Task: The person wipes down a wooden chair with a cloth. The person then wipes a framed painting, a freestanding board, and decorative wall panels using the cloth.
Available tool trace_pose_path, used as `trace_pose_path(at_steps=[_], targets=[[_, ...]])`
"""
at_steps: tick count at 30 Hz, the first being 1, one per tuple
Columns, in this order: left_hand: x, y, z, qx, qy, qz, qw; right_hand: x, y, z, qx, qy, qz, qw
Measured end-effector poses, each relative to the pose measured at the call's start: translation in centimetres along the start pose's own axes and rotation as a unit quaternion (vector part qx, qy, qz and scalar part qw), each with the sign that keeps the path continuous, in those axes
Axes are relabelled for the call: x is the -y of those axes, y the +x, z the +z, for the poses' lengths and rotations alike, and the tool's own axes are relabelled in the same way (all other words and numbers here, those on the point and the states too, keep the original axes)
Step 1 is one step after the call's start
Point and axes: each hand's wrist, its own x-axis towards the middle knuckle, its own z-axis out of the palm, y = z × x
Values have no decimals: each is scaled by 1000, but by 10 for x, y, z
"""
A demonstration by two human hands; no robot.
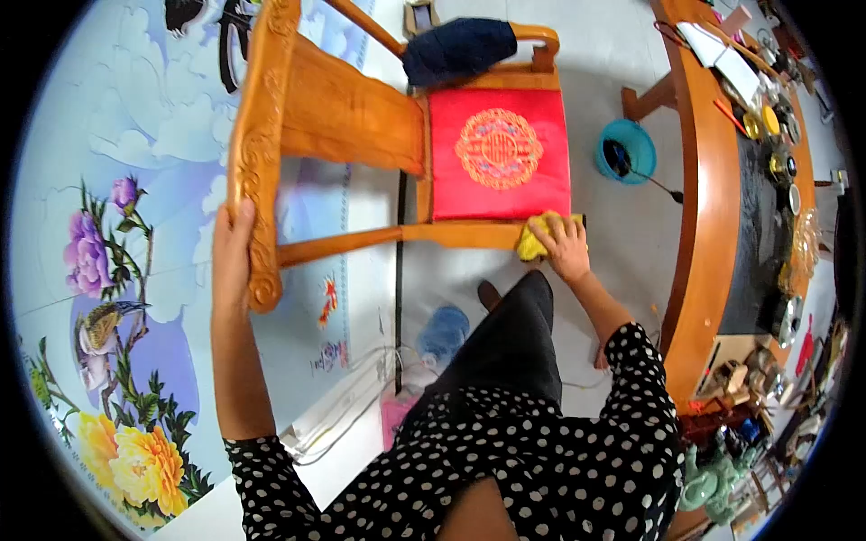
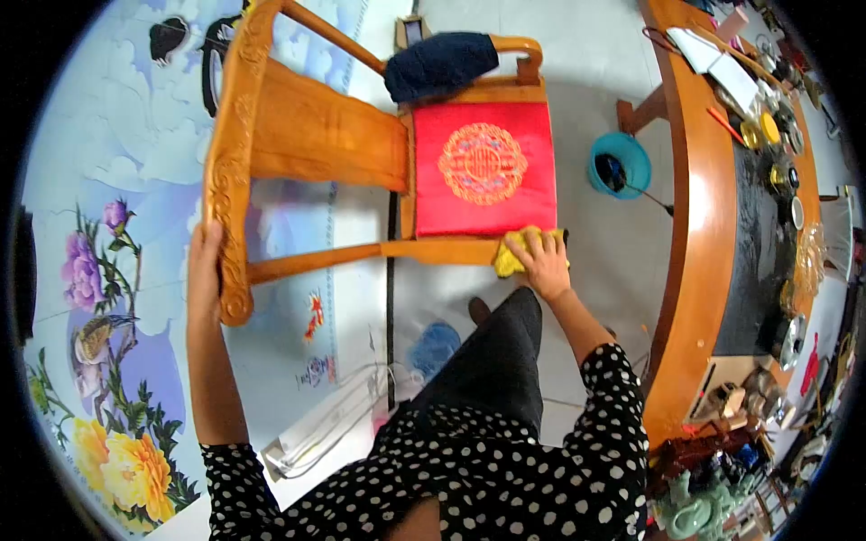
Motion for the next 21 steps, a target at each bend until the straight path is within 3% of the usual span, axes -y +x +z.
trace_pose_path(at_steps=[5, 7, 11, 12, 13, 15, 16, 17, 18, 19, 21], targets=[[-9, -5, 3, 18, -21, -9, 1000, 28, 36, -7, 99, 11, -142, 985], [-8, -4, 1, 18, -10, -12, 1000, 52, 58, 16, 66, -7, -200, 977], [4, 1, -4, 7, 31, -4, 999, 98, 107, 47, 88, 106, -148, 979], [4, 0, -3, -2, 56, -7, 998, 104, 125, 50, 175, 132, -77, 973], [-6, 0, 3, -12, 80, -12, 997, 104, 146, 43, 213, 227, 29, 950], [-19, -4, 6, -20, 95, -26, 995, 99, 184, 31, 284, 399, 236, 839], [-15, -3, 5, -22, 121, -17, 992, 99, 204, 42, 235, 460, 246, 820], [-12, 0, 4, -24, 146, -6, 989, 103, 219, 52, 118, 595, 206, 768], [-11, 0, 5, -30, 143, 1, 989, 115, 239, 43, 0, 707, 161, 689], [-10, 0, 4, -36, 146, -2, 989, 131, 268, 22, -56, 818, 120, 559], [-7, 2, 4, -47, 151, -10, 987, 144, 314, -81, -73, 827, 28, 557]])
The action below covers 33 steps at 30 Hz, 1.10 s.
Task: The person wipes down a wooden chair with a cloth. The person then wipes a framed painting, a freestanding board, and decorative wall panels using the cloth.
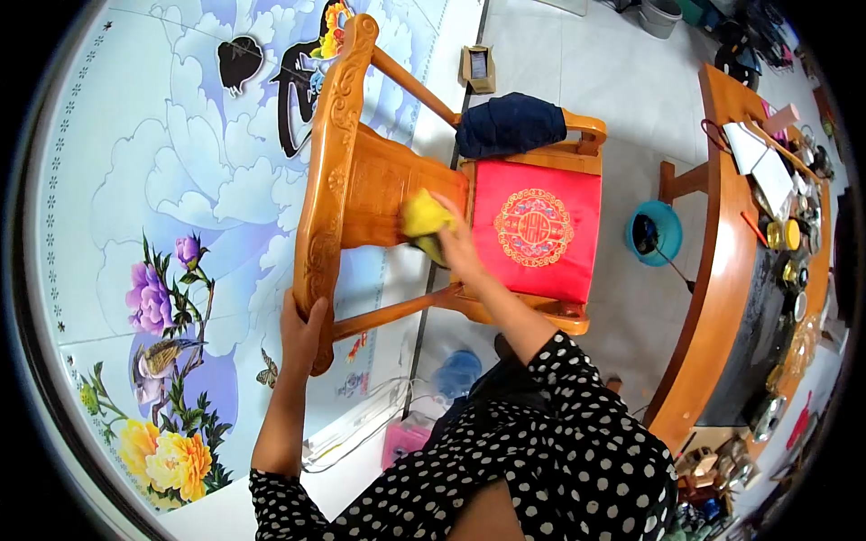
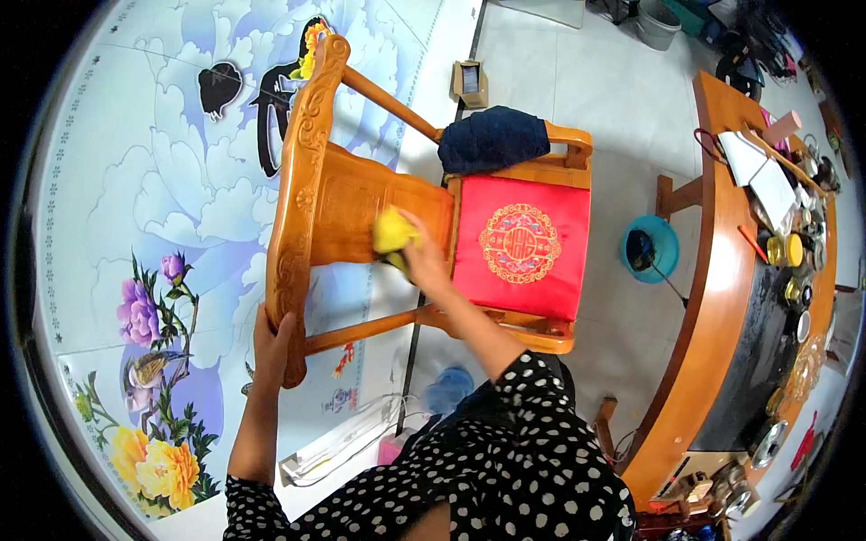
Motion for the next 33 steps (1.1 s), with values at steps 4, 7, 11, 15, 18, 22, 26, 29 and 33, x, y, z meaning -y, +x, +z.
trace_pose_path(at_steps=[4, 7, 11, 15, 18, 22, 26, 29, 33], targets=[[-5, 0, -1, 1, -3, -10, 1000, 22, 63, 87, -6, -226, -133, 965], [-5, 1, -4, 4, 33, -33, 999, -16, 85, 95, -86, -292, -98, 948], [-17, 3, 4, -24, -10, -29, 999, -120, 107, 6, -178, -317, 69, 929], [-10, 8, 1, -15, 3, -63, 998, -138, 120, -35, -131, -224, 167, 951], [-6, 8, 4, -35, 20, -57, 998, -100, 157, -28, -117, 82, 207, 968], [-23, 10, 4, -23, 30, -110, 993, 30, 235, 11, -139, -12, -99, 985], [-7, 9, 3, -18, 6, -99, 995, 15, 299, 29, -76, -233, -224, 943], [-17, 9, 1, -2, -23, -133, 991, -59, 320, -5, -110, -325, -255, 904], [-28, 13, 1, 2, -4, -122, 992, -84, 303, -37, -114, -387, -208, 891]])
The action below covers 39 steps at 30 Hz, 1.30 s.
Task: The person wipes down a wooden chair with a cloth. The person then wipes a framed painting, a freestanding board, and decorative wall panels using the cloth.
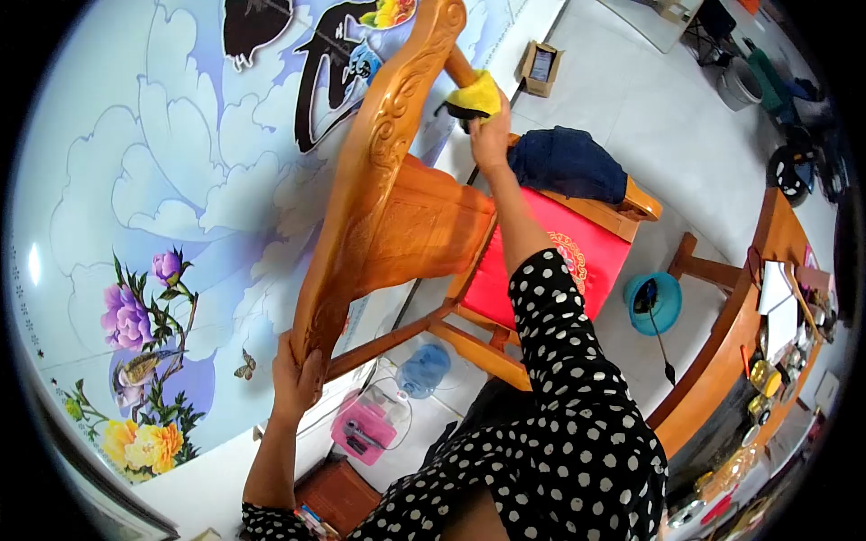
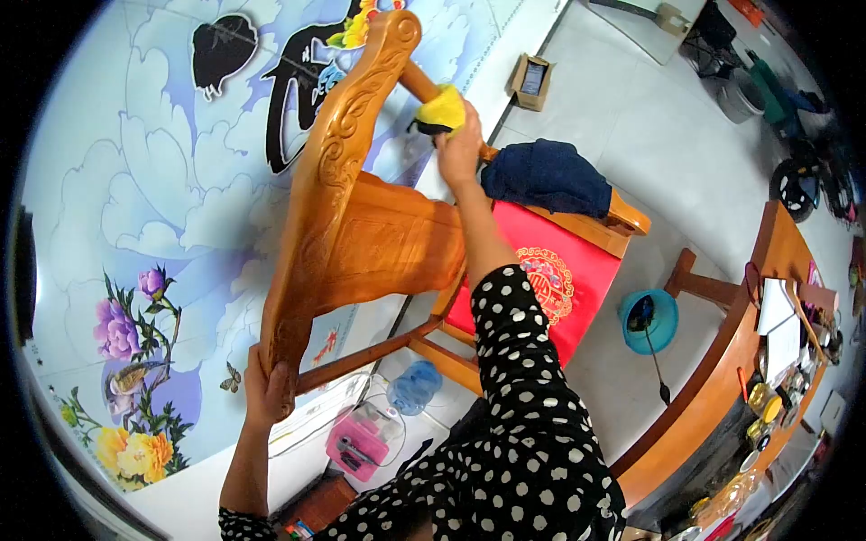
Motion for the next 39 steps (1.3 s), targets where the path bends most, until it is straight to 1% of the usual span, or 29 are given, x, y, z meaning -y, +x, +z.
trace_pose_path(at_steps=[2, 3, 6, 7, 8, 9, 10, 11, 13, 14, 15, 16, 17, 18, 19, 21, 22, 24, 25, 26, 28, 29, 31, 32, 35, 36, 37, 38, 39], targets=[[9, -1, 0, -8, 23, 12, 1000, -6, -8, -10, 23, 16, 49, 998], [13, 1, 0, -15, 34, 21, 999, -15, -16, -13, 29, -16, 72, 997], [19, 1, 2, -22, 8, 46, 999, -34, -24, -19, 63, -100, 160, 980], [22, 0, 2, -16, 3, 34, 999, -36, -22, -20, 65, -117, 191, 972], [24, 0, 2, -11, -4, 23, 1000, -38, -20, -23, 31, -79, 212, 974], [23, 0, 2, -8, -12, 12, 1000, -77, -26, -9, -27, 99, 246, 964], [16, 0, 0, -13, 24, 49, 998, -37, -19, -21, -37, 253, 274, 927], [12, 1, -1, -10, 30, 49, 998, 6, -10, -37, -46, 400, 297, 866], [8, 0, -3, -2, 42, 48, 998, 79, 12, -51, 29, 386, 285, 877], [9, 1, -3, -16, 44, 69, 997, 101, 15, -54, 66, 376, 279, 881], [9, 0, -3, -18, 38, 65, 997, 126, 21, -53, 112, 296, 144, 938], [8, -2, -2, -19, 33, 61, 997, 152, 26, -52, 124, 197, -9, 972], [10, -3, -3, -19, 25, 60, 998, 178, 32, -50, 105, 119, -149, 976], [13, -2, -3, -7, 7, 40, 999, 192, 31, -51, 110, 50, -194, 974], [14, -3, -4, -8, 14, 49, 999, 205, 30, -54, 113, -23, -239, 964], [10, -5, -5, -11, 23, 69, 997, 238, 11, -59, 209, -94, -294, 928], [8, -5, -11, 47, 37, 41, 997, 259, -6, -62, 256, -132, -316, 904], [43, 11, 10, -48, -73, 133, 987, 299, -53, -65, 337, -177, -345, 858], [55, 15, 15, -97, -126, 176, 971, 325, -77, -67, 364, -150, -319, 862], [54, 15, 9, -123, -213, 147, 958, 344, -99, -65, 364, -133, -309, 869], [46, 19, -4, -176, -380, 86, 904, 380, -134, -61, 404, -185, -308, 841], [48, 20, -10, -200, -426, 74, 879, 395, -151, -56, 424, -210, -308, 825], [58, 12, -18, -244, -511, 42, 823, 415, -193, -43, 471, -262, -349, 767], [67, 4, -24, -258, -531, 52, 805, 421, -211, -40, 494, -287, -367, 735], [95, -34, -49, -292, -564, 44, 771, 436, -250, -39, 540, -199, -293, 764], [112, -42, -56, -302, -580, 3, 756, 446, -251, -41, 572, -158, -234, 770], [129, -56, -61, -303, -596, -25, 743, 448, -258, -38, 573, -74, -123, 807], [156, -71, -56, -284, -606, -14, 743, 446, -265, -35, 556, 10, -10, 831], [181, -81, -50, -267, -620, -53, 736, 442, -268, -34, 517, 93, 98, 845]])
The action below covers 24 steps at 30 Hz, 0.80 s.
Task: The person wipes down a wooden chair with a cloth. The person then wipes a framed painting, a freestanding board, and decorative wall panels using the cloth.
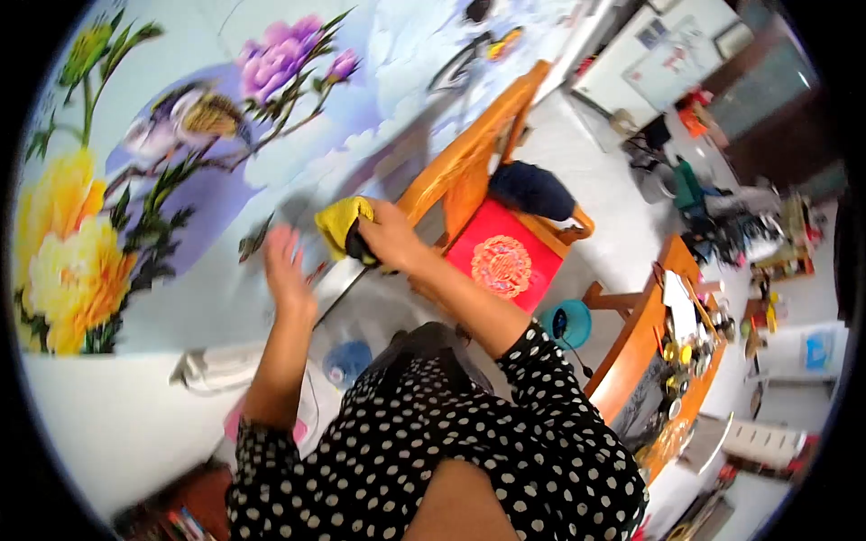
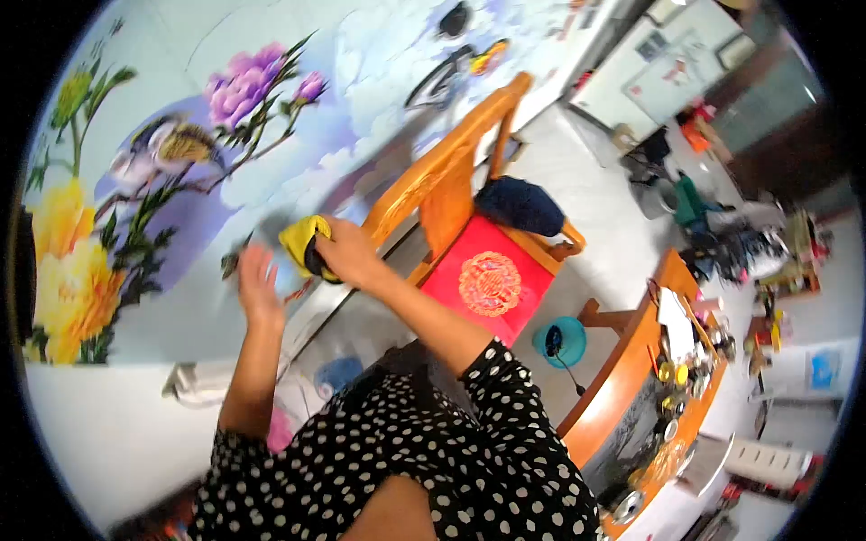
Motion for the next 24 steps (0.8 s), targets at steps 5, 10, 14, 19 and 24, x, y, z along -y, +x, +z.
trace_pose_path(at_steps=[5, 10, 14, 19, 24], targets=[[3, -27, -56, 221, -54, -121, 966, -15, 5, 50, -182, 100, -105, 972], [-32, -36, -21, 239, -247, -189, 920, 39, -27, 51, 98, -176, -289, 936], [-6, -15, -38, 306, -319, -222, 869, 43, -39, 55, 151, -221, -276, 923], [-9, 12, -25, 411, -285, -69, 863, 39, -48, 23, -103, -198, -274, 936], [22, 34, 29, 391, -225, -125, 884, -22, -32, -7, -395, -244, -80, 882]])
